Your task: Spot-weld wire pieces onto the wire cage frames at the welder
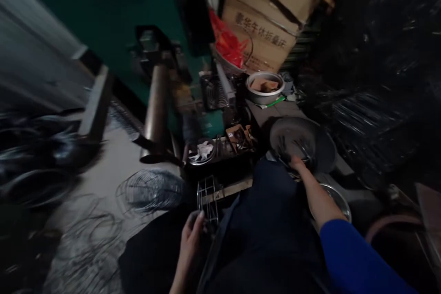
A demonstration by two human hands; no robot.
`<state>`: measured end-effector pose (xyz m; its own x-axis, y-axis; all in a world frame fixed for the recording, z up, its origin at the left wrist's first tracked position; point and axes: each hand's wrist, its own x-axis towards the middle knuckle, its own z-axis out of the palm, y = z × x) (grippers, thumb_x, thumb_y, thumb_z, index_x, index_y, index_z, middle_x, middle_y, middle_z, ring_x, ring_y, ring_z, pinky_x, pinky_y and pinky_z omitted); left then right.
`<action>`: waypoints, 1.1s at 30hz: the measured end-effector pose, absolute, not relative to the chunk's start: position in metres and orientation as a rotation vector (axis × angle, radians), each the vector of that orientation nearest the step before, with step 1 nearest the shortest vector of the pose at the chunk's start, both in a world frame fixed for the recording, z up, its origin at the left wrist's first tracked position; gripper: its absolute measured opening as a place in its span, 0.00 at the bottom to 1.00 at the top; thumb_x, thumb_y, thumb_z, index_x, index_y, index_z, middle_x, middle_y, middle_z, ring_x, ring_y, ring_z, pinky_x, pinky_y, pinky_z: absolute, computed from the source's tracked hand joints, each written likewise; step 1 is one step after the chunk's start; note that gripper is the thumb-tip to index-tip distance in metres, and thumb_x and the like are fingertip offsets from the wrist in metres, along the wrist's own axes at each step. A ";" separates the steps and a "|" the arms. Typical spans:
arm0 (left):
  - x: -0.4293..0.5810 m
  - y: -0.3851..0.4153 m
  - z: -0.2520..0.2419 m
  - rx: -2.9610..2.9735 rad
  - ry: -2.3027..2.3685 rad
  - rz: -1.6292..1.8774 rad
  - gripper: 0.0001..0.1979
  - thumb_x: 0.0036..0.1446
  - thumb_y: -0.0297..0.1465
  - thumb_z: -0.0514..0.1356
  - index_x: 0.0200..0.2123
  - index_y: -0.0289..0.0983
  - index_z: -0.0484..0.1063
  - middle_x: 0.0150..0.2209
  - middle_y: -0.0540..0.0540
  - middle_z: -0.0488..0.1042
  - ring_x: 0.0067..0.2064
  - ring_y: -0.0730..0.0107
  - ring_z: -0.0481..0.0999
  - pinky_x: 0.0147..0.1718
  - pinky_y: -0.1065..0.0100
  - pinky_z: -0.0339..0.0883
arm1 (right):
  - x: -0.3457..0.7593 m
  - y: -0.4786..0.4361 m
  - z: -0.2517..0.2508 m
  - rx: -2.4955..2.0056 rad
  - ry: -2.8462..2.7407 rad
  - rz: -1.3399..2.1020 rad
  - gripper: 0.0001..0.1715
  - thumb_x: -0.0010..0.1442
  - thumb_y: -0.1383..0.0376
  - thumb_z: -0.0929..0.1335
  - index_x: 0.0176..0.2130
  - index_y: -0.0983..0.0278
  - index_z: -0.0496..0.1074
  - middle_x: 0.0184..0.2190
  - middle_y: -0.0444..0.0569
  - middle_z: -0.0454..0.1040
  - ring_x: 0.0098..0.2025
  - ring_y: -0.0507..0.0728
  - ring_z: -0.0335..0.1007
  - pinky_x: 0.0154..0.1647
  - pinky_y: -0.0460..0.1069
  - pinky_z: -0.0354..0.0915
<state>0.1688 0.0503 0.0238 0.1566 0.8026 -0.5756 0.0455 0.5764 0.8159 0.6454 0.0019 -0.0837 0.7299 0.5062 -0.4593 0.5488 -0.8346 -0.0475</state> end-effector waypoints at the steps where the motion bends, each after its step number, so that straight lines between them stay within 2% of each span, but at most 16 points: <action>1: 0.180 0.043 0.021 0.828 1.307 0.609 0.25 0.40 0.54 0.69 0.31 0.42 0.71 0.23 0.53 0.68 0.24 0.68 0.68 0.23 0.68 0.65 | 0.649 0.002 -0.087 2.826 0.850 -0.767 0.18 0.65 0.59 0.69 0.51 0.67 0.72 0.51 0.54 0.73 0.50 0.60 0.72 0.51 0.59 0.70; 4: 0.198 0.035 0.022 0.947 1.297 0.544 0.24 0.42 0.56 0.67 0.33 0.44 0.74 0.25 0.51 0.70 0.29 0.62 0.72 0.28 0.65 0.69 | 0.652 0.006 -0.093 2.827 0.842 -0.860 0.22 0.65 0.57 0.69 0.54 0.67 0.71 0.53 0.57 0.72 0.54 0.61 0.70 0.55 0.60 0.66; 7: 0.198 0.040 0.028 1.103 1.311 0.547 0.22 0.46 0.55 0.65 0.34 0.45 0.75 0.29 0.49 0.73 0.33 0.60 0.74 0.34 0.64 0.70 | 0.651 0.002 -0.090 2.896 0.839 -0.823 0.24 0.68 0.59 0.65 0.58 0.69 0.68 0.54 0.63 0.72 0.56 0.62 0.69 0.54 0.53 0.64; 11: 0.198 0.038 0.035 1.119 1.326 0.537 0.24 0.46 0.56 0.65 0.39 0.45 0.75 0.27 0.50 0.72 0.32 0.62 0.74 0.29 0.68 0.69 | 0.659 -0.009 -0.070 3.017 0.775 -0.687 0.24 0.69 0.62 0.61 0.59 0.72 0.66 0.51 0.68 0.73 0.54 0.64 0.71 0.50 0.50 0.64; 15: 0.204 0.025 0.034 1.019 1.305 0.558 0.32 0.42 0.55 0.69 0.45 0.41 0.73 0.25 0.50 0.72 0.28 0.64 0.74 0.25 0.70 0.66 | 0.680 -0.016 -0.029 3.108 0.688 -0.504 0.24 0.69 0.62 0.60 0.59 0.71 0.66 0.51 0.70 0.73 0.53 0.67 0.72 0.50 0.54 0.66; 19: 0.202 0.015 0.027 0.996 1.276 0.579 0.36 0.40 0.51 0.71 0.48 0.36 0.73 0.33 0.45 0.77 0.33 0.63 0.77 0.29 0.70 0.69 | 0.702 -0.019 0.021 3.136 0.621 -0.391 0.23 0.65 0.61 0.65 0.55 0.71 0.72 0.52 0.71 0.72 0.54 0.69 0.72 0.51 0.56 0.67; 23: 0.190 0.014 0.025 0.947 1.284 0.559 0.40 0.36 0.50 0.74 0.51 0.34 0.73 0.34 0.44 0.78 0.35 0.58 0.78 0.30 0.69 0.70 | 0.709 -0.015 0.068 3.136 0.603 -0.351 0.23 0.63 0.63 0.67 0.54 0.72 0.74 0.52 0.74 0.72 0.54 0.71 0.72 0.51 0.59 0.68; 26: 0.178 0.018 0.030 0.897 1.284 0.532 0.42 0.34 0.48 0.75 0.52 0.34 0.72 0.34 0.44 0.79 0.36 0.58 0.79 0.31 0.69 0.71 | 0.700 -0.010 0.101 3.122 0.708 -0.359 0.21 0.62 0.60 0.69 0.52 0.67 0.76 0.52 0.68 0.74 0.53 0.69 0.72 0.50 0.58 0.68; 29: 0.167 0.023 0.038 0.845 1.323 0.589 0.43 0.32 0.48 0.75 0.51 0.34 0.72 0.28 0.48 0.77 0.27 0.64 0.76 0.25 0.71 0.68 | 0.673 -0.006 0.130 3.092 1.026 -0.311 0.18 0.63 0.54 0.69 0.49 0.60 0.78 0.48 0.57 0.78 0.51 0.63 0.73 0.48 0.52 0.67; 31: 0.162 0.025 0.042 0.820 1.347 0.669 0.42 0.33 0.48 0.75 0.51 0.34 0.73 0.26 0.51 0.76 0.24 0.68 0.74 0.23 0.73 0.66 | 0.646 -0.003 0.144 3.044 1.331 -0.212 0.17 0.64 0.53 0.68 0.45 0.59 0.79 0.43 0.55 0.79 0.48 0.62 0.74 0.45 0.50 0.65; 33: 0.158 0.028 0.046 0.792 1.350 0.736 0.41 0.34 0.47 0.75 0.51 0.35 0.73 0.27 0.50 0.76 0.25 0.69 0.74 0.24 0.73 0.66 | 0.617 0.002 0.155 2.987 1.626 -0.139 0.15 0.64 0.54 0.67 0.41 0.60 0.79 0.38 0.53 0.80 0.42 0.60 0.74 0.41 0.49 0.63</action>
<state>0.1581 0.0281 0.0455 0.0850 0.8339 -0.5454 -0.0063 0.5478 0.8366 0.6172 0.0024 0.1547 0.5482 0.8346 0.0535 0.8135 -0.5173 -0.2656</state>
